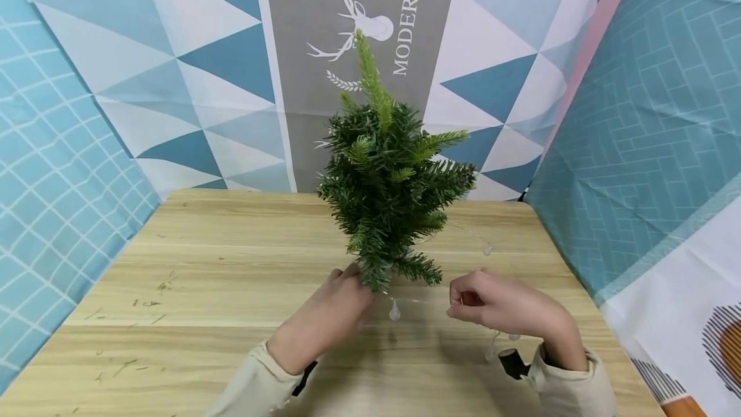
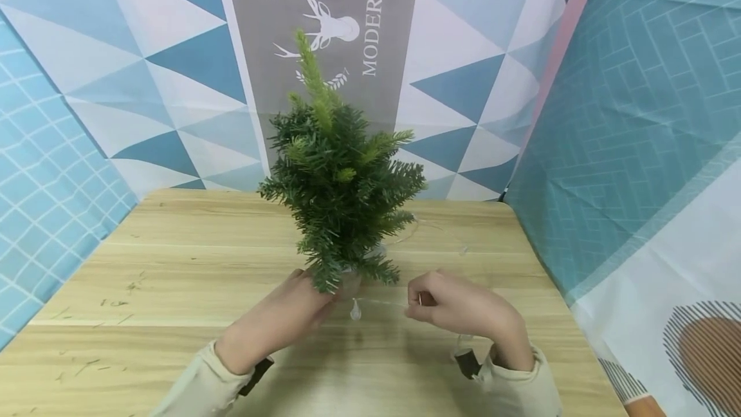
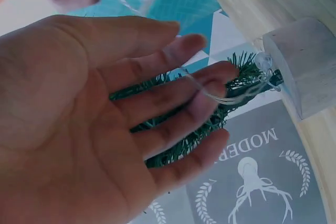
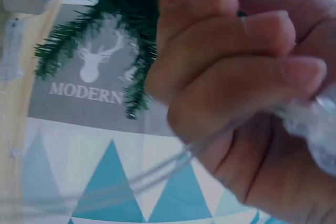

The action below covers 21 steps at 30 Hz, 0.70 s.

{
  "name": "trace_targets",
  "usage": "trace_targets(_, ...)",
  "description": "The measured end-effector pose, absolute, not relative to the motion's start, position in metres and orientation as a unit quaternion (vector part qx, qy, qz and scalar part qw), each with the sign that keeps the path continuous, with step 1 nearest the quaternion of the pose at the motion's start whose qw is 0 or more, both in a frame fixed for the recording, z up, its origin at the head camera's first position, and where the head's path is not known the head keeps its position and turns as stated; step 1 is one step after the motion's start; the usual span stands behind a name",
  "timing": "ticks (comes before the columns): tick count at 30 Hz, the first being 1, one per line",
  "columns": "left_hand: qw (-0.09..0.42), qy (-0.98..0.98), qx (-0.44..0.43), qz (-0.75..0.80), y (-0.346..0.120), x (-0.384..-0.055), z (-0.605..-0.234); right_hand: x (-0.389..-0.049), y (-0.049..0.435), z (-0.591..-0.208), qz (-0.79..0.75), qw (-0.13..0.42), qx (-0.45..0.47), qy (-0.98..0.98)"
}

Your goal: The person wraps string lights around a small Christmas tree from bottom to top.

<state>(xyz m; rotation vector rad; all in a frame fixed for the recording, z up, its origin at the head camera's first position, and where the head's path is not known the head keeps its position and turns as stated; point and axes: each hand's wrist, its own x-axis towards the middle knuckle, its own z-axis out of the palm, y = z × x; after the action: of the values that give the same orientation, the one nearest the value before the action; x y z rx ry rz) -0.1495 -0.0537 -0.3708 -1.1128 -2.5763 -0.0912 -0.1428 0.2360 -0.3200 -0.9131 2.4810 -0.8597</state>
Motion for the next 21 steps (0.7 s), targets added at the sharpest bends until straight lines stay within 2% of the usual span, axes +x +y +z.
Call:
trace_targets(3, 0.173, -0.904, -0.389, -0.046, -0.055, -0.153, -0.368, -0.138, 0.243, -0.314, -0.334, 0.155, -0.361, 0.857)
trace_targets(7, 0.181, -0.901, -0.386, -0.079, -0.058, -0.156, -0.366, -0.132, 0.246, -0.307, -0.37, 0.087, -0.414, 0.828)
trace_targets(10, 0.167, -0.902, -0.384, -0.107, -0.061, -0.158, -0.364, -0.129, 0.243, -0.303, -0.378, -0.002, -0.427, 0.822)
trace_targets(14, 0.139, -0.908, -0.374, -0.131, -0.064, -0.16, -0.358, -0.128, 0.237, -0.3, -0.378, -0.136, -0.393, 0.828)
trace_targets(21, 0.164, -0.905, -0.373, -0.123, -0.064, -0.166, -0.355, -0.137, 0.227, -0.304, -0.397, -0.333, -0.382, 0.765)
